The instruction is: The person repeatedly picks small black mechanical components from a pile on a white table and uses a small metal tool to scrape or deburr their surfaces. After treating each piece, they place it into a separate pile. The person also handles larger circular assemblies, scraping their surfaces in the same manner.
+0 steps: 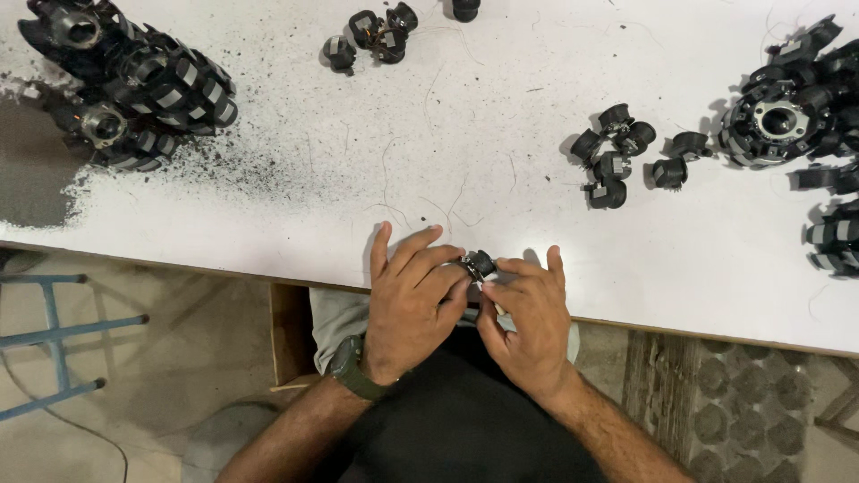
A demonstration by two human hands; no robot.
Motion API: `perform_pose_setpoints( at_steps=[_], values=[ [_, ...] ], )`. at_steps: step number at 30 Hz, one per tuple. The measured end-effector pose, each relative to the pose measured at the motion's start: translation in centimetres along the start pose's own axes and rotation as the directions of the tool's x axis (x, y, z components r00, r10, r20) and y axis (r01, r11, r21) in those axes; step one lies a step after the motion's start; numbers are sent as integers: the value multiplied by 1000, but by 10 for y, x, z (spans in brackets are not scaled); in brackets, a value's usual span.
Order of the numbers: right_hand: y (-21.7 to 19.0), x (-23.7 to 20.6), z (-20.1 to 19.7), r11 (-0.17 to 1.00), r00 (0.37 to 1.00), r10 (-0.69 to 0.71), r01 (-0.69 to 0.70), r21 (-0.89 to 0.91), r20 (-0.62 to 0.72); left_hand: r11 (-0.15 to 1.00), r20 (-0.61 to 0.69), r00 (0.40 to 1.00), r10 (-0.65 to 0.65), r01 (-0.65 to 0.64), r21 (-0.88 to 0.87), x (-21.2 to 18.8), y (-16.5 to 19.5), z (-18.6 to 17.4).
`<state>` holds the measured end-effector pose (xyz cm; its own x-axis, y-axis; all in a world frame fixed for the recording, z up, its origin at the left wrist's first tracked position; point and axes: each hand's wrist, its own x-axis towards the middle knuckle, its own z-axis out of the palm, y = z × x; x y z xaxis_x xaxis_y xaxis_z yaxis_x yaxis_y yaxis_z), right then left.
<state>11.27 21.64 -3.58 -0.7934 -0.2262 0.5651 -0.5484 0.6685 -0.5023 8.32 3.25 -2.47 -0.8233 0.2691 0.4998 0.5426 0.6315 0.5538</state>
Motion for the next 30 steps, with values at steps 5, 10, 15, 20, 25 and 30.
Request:
perform_pose_setpoints(
  at_steps=[5,10,15,20,25,30],
  values=[
    [2,-7,3,994,995,-101,101,30,-18,1000,0,1000,1,-1,-16,2,1,0],
    [2,-8,6,995,995,-95,95,-9,-6,998,6,1000,-18,18,-63,0,0,-2],
    [-1,-7,7,993,995,-96,94,-75,-22,996,7,1000,5,-4,-89,-2,-2,-1],
    [-2,-1,7,995,996,-84,84,-60,-11,998,2,1000,4,-4,-60,-3,-2,-1],
    [-3,6,-9,998,998,-58,59,22,-29,998,-78,997,-10,4,-66,-3,2,1],
    [-7,18,-24,988,997,62,-68,-139,-43,999,-76,997,-15,17,28,-6,4,5]
  ],
)
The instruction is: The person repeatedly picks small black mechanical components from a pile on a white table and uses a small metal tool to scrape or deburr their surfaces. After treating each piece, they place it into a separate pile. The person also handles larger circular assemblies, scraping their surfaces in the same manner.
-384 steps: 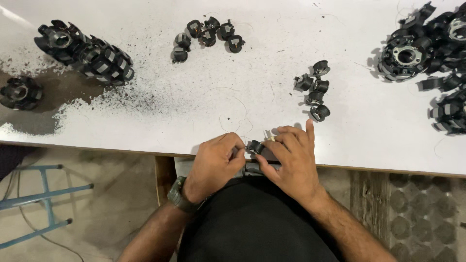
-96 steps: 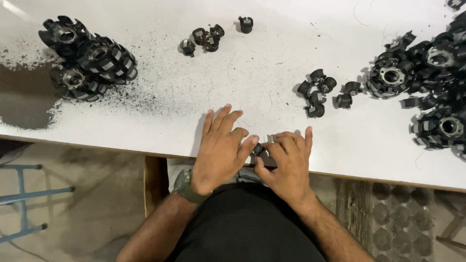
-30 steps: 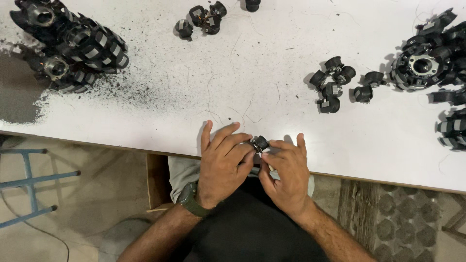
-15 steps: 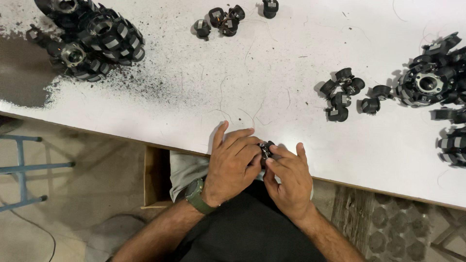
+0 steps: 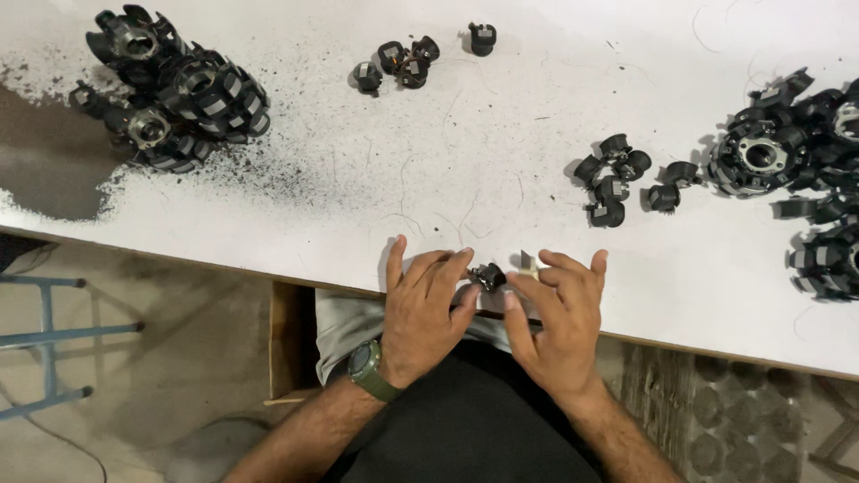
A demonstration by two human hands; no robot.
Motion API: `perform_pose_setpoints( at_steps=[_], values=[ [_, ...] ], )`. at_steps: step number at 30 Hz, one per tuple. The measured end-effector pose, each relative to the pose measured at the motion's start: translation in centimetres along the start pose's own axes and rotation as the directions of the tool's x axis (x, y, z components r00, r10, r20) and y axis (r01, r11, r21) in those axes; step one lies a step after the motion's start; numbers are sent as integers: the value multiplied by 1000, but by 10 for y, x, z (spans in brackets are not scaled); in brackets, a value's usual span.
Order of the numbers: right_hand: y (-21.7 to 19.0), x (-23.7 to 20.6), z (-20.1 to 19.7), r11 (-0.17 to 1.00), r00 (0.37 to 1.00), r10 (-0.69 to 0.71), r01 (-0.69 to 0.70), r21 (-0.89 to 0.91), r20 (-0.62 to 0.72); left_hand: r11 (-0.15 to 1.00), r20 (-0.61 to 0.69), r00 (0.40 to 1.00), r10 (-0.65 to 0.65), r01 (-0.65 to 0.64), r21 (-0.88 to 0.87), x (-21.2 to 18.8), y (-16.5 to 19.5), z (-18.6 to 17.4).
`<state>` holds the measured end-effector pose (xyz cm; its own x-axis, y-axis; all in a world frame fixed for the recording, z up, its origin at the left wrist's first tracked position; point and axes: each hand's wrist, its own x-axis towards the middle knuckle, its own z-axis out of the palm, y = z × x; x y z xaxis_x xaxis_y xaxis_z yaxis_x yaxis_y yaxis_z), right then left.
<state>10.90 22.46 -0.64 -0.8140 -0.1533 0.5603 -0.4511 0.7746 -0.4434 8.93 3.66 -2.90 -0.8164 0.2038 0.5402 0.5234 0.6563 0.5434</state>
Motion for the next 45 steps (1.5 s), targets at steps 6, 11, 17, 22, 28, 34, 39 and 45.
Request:
perform_pose_setpoints(
  at_steps=[6,11,17,22,28,34,39,45],
  values=[
    [-3,12,6,997,991,50,-43,-60,126,999,-3,1000,-23,23,33,1,1,-5],
    [2,9,5,998,990,31,-22,-62,138,996,32,996,87,-88,11,5,-2,-14],
    [3,8,5,999,990,29,-24,-37,141,948,104,953,283,-295,116,13,-5,-20],
    [6,11,-2,1000,973,-30,31,-2,228,965,185,950,250,-259,26,22,4,-27],
    [6,15,-6,999,970,-40,47,-23,241,909,380,917,-123,258,-327,41,4,-46],
    [4,15,-7,999,976,-9,16,-33,218,891,441,868,-229,369,-264,36,14,-39],
    [4,14,-6,999,977,3,6,-40,212,924,268,949,-164,244,-296,28,14,-31],
    [10,3,-1,998,988,18,-10,-56,155,922,350,911,-216,308,-233,28,10,-28]
  ],
)
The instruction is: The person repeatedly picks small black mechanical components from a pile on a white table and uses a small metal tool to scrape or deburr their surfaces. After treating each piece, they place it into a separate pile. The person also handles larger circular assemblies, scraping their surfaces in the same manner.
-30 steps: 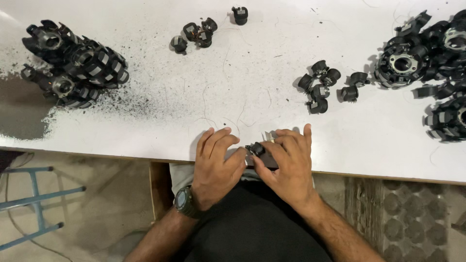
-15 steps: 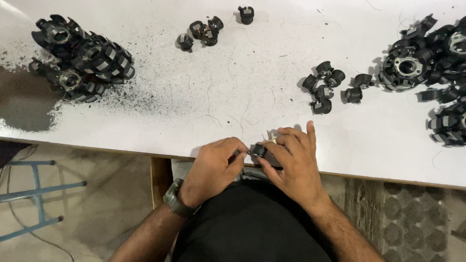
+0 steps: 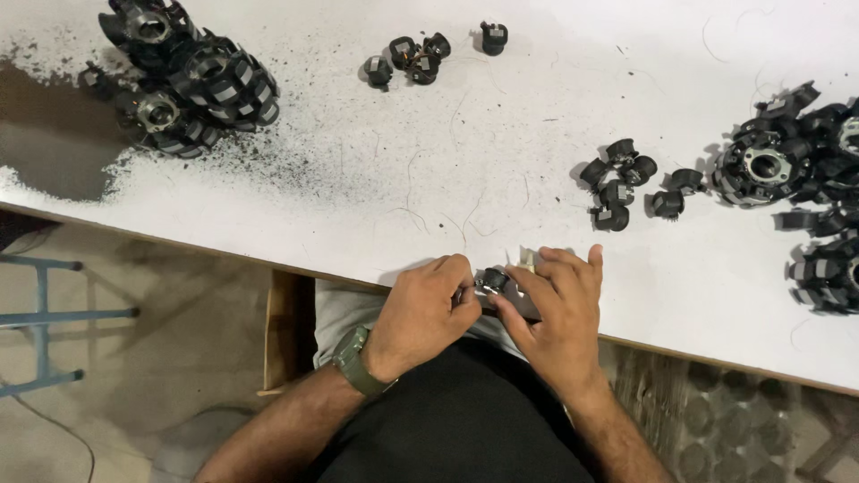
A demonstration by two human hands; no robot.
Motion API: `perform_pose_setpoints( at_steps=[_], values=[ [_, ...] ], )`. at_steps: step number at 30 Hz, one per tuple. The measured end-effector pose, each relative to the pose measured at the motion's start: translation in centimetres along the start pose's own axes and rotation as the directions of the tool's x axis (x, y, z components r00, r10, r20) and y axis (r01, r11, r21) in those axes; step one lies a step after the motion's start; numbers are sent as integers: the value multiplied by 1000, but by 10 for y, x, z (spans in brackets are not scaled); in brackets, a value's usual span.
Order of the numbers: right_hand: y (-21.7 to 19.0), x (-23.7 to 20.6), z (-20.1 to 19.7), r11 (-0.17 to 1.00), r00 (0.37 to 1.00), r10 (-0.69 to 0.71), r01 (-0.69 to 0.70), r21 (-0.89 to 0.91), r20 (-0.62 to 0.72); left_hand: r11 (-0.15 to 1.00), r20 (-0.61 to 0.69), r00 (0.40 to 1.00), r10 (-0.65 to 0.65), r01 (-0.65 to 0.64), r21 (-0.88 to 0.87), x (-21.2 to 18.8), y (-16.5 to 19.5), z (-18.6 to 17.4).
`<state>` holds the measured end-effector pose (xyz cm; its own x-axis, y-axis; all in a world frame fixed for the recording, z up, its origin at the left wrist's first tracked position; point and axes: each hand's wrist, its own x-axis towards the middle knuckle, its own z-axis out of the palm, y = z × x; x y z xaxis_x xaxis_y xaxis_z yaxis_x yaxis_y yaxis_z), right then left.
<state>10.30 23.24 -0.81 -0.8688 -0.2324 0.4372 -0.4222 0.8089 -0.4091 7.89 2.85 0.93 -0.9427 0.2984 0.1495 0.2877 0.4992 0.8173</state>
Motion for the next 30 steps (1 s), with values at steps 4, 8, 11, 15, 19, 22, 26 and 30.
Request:
perform_pose_setpoints(
  at_steps=[4,8,11,15,19,22,26,30],
  values=[
    [-2,-17,6,972,975,-99,138,192,-201,993,-51,998,32,-38,-112,-2,-1,0],
    [-11,-26,19,955,988,-81,114,272,-132,989,-59,998,24,-32,-144,-5,-3,4],
    [-13,-21,23,970,985,-89,119,213,-144,990,-80,996,27,-38,-138,-7,-5,4],
    [-19,-17,22,981,986,-80,104,163,-147,984,-113,992,64,-81,-158,-8,-5,4],
    [-24,-16,19,985,988,-94,110,131,-125,982,-141,989,51,-75,-172,-9,-4,4],
    [-21,-14,16,987,989,-114,124,106,-96,969,-65,998,5,-21,-246,-10,-7,8],
    [5,0,11,996,985,-85,86,0,-151,985,-73,982,173,-173,8,10,-21,2],
    [30,-4,-4,999,935,33,-28,19,-354,876,-263,959,107,34,482,81,-70,-66]
  ],
)
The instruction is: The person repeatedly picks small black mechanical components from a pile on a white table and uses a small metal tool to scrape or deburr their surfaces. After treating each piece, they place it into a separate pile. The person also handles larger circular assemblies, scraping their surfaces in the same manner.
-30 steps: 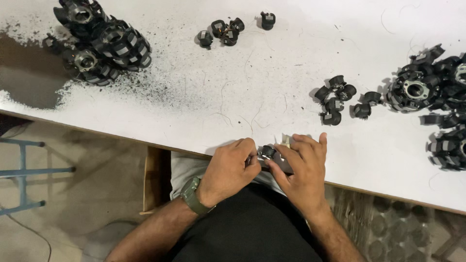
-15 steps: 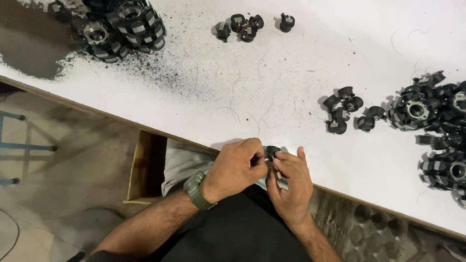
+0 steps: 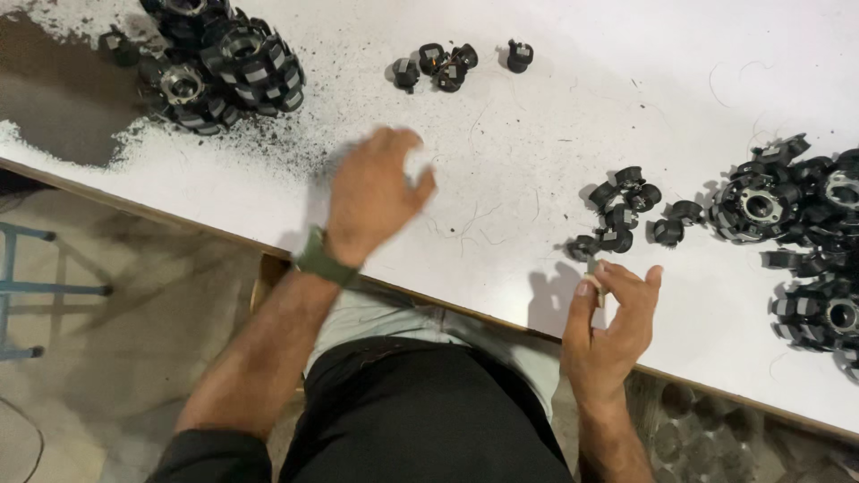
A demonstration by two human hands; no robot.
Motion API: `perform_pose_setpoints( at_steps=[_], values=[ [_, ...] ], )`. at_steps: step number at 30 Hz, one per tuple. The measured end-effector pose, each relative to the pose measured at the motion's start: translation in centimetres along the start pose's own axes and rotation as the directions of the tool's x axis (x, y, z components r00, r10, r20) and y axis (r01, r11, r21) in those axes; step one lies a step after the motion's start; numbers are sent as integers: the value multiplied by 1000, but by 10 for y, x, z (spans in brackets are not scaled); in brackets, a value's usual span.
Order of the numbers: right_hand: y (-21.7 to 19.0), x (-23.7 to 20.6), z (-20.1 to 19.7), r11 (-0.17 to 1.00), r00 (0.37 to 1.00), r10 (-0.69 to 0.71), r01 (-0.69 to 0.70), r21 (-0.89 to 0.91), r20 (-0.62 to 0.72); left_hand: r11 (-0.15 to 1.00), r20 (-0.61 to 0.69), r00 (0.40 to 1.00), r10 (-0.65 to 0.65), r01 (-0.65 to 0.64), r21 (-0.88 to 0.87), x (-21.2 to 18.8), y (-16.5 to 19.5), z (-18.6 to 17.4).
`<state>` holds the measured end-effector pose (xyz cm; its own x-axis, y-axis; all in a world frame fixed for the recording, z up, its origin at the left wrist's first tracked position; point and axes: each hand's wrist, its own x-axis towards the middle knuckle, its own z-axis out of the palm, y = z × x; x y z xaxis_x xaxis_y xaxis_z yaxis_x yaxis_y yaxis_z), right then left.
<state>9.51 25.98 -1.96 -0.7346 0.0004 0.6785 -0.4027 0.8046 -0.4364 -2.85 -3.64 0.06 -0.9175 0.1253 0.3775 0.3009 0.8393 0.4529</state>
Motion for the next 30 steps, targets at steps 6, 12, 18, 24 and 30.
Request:
perform_pose_setpoints(
  at_steps=[6,12,18,24,30],
  values=[
    [-8,-5,8,997,993,-48,42,66,105,990,150,978,-142,140,23,109,-54,-1],
    [-22,12,-7,997,977,5,-23,79,213,866,423,848,-318,442,-235,82,-30,-9],
    [-36,17,2,993,935,-106,84,79,338,885,571,819,56,224,-408,-27,42,-2],
    [-47,15,14,997,904,-73,61,41,421,869,612,785,100,231,-438,-40,77,-25],
    [-41,12,10,999,923,-30,24,20,383,885,247,891,380,-273,-378,-53,72,-42]
  ],
)
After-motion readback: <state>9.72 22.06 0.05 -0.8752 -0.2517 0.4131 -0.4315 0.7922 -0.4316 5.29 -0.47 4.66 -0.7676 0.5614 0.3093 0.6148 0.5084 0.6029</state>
